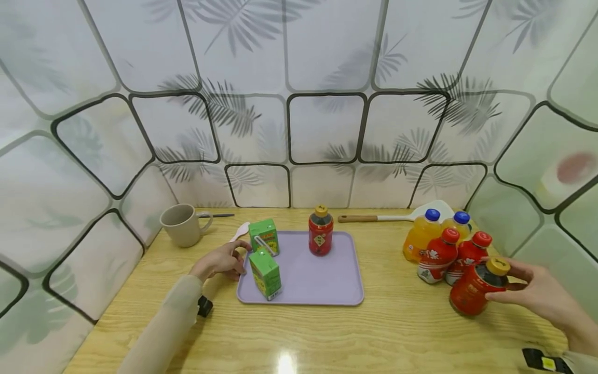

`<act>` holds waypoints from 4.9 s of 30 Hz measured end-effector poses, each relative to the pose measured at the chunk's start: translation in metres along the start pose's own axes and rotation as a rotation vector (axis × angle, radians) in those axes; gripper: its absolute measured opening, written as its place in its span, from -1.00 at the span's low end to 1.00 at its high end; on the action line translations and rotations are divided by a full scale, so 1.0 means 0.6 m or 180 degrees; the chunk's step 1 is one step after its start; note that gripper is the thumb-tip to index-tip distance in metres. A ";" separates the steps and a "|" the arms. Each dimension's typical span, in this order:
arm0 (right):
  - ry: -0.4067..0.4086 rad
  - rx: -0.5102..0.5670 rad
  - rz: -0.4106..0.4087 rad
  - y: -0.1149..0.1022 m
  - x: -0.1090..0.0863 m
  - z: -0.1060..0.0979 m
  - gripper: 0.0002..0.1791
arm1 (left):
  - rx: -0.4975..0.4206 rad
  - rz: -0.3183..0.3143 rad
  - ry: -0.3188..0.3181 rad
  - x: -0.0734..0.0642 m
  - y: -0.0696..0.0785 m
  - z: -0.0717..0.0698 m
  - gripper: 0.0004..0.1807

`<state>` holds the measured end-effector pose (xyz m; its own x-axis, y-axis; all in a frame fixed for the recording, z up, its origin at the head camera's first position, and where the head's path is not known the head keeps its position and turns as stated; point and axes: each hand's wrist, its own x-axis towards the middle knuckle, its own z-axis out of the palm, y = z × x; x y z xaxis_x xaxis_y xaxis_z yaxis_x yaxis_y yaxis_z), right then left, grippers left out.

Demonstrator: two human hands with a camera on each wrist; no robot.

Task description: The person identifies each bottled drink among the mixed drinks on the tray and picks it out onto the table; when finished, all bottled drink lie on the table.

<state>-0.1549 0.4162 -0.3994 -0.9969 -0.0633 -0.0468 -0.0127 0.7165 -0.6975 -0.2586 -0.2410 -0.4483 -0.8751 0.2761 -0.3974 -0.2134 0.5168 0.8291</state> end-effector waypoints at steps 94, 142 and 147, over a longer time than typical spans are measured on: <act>-0.0323 0.0707 -0.1472 -0.175 0.087 0.065 -0.62 | 0.0099 0.0034 -0.0042 -0.001 0.004 0.002 -0.32; -0.0864 0.1700 -0.0820 -0.252 0.196 0.321 -0.52 | 0.0124 0.0076 -0.0058 -0.002 0.003 0.002 -0.32; -0.0721 0.1641 -0.0835 -0.263 0.204 0.325 -0.54 | 0.0124 0.0078 -0.0060 -0.001 0.004 0.001 -0.33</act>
<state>-0.2600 0.1599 -0.4343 -0.9236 -0.3782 0.0618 -0.1595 0.2328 -0.9594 -0.2581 -0.2393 -0.4463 -0.8714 0.3043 -0.3848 -0.1746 0.5407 0.8229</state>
